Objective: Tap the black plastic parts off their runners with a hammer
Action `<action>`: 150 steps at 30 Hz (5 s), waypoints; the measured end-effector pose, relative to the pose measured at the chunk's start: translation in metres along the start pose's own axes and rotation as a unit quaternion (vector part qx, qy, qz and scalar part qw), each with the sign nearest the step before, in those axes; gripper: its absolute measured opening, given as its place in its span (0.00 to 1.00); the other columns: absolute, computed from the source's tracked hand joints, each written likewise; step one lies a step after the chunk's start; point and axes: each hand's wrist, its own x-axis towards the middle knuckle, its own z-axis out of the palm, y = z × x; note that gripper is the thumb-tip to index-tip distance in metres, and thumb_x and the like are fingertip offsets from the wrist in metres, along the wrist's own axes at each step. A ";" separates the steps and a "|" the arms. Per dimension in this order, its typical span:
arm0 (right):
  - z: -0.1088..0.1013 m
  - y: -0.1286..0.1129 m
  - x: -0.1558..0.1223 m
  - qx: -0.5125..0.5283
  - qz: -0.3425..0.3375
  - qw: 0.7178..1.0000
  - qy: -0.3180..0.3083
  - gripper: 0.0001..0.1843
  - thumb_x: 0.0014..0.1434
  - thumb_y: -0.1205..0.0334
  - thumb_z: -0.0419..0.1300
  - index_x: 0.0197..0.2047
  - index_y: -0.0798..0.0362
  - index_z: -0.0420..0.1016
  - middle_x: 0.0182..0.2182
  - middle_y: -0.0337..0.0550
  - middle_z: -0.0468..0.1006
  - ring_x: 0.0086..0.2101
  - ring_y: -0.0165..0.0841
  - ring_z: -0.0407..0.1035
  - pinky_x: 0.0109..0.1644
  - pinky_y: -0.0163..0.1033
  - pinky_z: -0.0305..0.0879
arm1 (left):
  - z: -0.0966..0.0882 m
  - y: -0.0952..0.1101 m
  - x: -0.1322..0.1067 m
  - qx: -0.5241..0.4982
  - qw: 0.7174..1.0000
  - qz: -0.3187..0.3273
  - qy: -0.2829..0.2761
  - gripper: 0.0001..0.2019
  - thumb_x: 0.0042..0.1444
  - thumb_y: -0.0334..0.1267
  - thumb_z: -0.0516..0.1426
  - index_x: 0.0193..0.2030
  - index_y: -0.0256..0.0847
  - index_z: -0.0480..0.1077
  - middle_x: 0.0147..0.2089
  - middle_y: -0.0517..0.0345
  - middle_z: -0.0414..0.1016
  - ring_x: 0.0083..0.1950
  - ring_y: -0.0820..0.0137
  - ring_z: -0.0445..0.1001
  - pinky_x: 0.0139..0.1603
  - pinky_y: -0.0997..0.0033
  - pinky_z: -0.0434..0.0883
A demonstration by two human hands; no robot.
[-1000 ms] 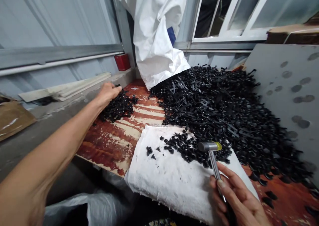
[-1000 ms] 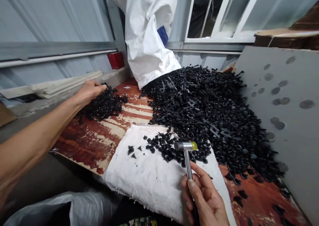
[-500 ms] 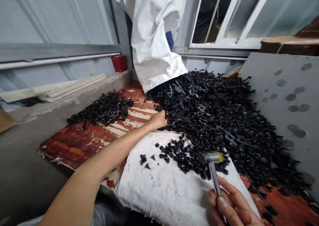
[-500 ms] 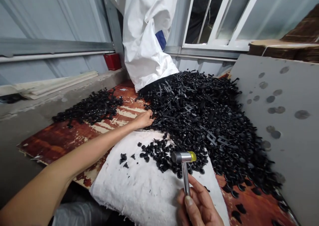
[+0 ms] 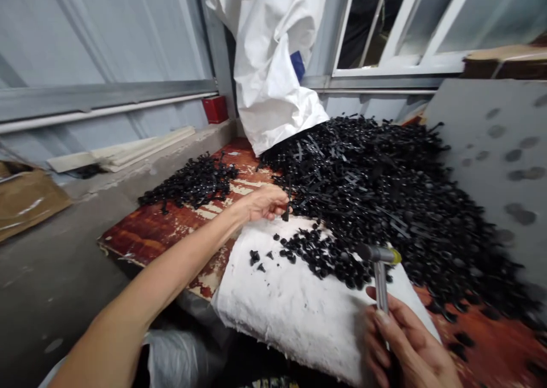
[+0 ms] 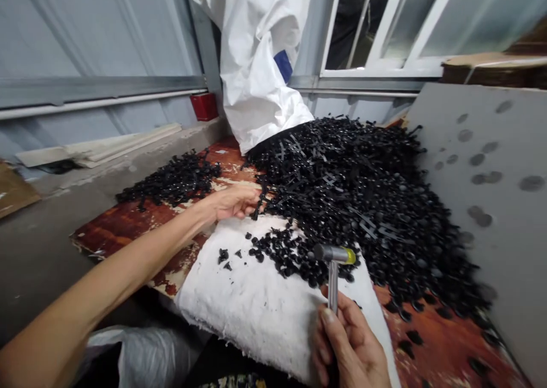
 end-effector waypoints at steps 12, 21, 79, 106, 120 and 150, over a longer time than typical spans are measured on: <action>0.040 0.007 -0.011 -0.030 -0.086 0.995 -0.030 0.21 0.53 0.46 0.65 0.37 0.48 0.60 0.19 0.29 0.71 0.13 0.22 0.55 0.12 0.26 0.52 | 0.105 -0.035 -0.110 -0.347 0.935 0.029 -0.075 0.14 0.41 0.34 0.62 0.36 0.36 0.65 0.34 0.57 0.74 0.31 0.74 0.73 0.31 0.72 0.75; 0.007 -0.003 -0.022 -0.146 -0.095 0.982 -0.067 0.15 0.55 0.50 0.65 0.34 0.50 0.66 0.20 0.28 0.62 0.13 0.21 0.51 0.13 0.28 0.48 | 0.047 -0.036 -0.142 0.154 0.961 0.215 0.076 0.15 0.58 0.41 0.56 0.50 0.42 0.63 0.55 0.48 0.68 0.55 0.60 0.67 0.52 0.56 0.69; 0.055 0.004 -0.007 -0.171 0.066 0.976 -0.118 0.27 0.49 0.40 0.67 0.43 0.52 0.71 0.23 0.34 0.73 0.11 0.18 0.52 0.12 0.27 0.49 | 0.001 -0.069 -0.103 0.168 0.985 0.043 0.019 0.12 0.52 0.38 0.51 0.19 0.40 0.60 0.17 0.65 0.56 0.21 0.77 0.54 0.22 0.77 0.50; 0.053 0.003 -0.008 -0.197 0.049 0.972 -0.116 0.29 0.48 0.38 0.67 0.43 0.53 0.72 0.23 0.36 0.73 0.11 0.19 0.55 0.12 0.27 0.51 | -0.001 -0.085 -0.140 -0.002 0.994 -0.106 0.003 0.16 0.48 0.51 0.55 0.26 0.39 0.63 0.22 0.63 0.59 0.22 0.76 0.56 0.20 0.80 0.53; 0.050 0.005 -0.009 -0.206 0.041 0.968 -0.139 0.28 0.51 0.40 0.65 0.45 0.53 0.70 0.24 0.35 0.72 0.12 0.19 0.55 0.13 0.27 0.52 | 0.001 -0.085 -0.140 0.016 0.996 -0.091 0.002 0.15 0.47 0.50 0.53 0.25 0.39 0.62 0.25 0.62 0.59 0.27 0.73 0.62 0.25 0.76 0.62; 0.048 -0.001 -0.003 -0.498 -0.324 0.771 -0.227 0.26 0.66 0.68 0.47 0.66 0.55 0.60 0.48 0.53 0.77 0.42 0.36 0.75 0.47 0.41 0.74 | -0.014 -0.093 -0.127 0.049 0.993 -0.098 -0.031 0.10 0.50 0.40 0.54 0.23 0.40 0.60 0.15 0.67 0.55 0.15 0.80 0.49 0.17 0.79 0.45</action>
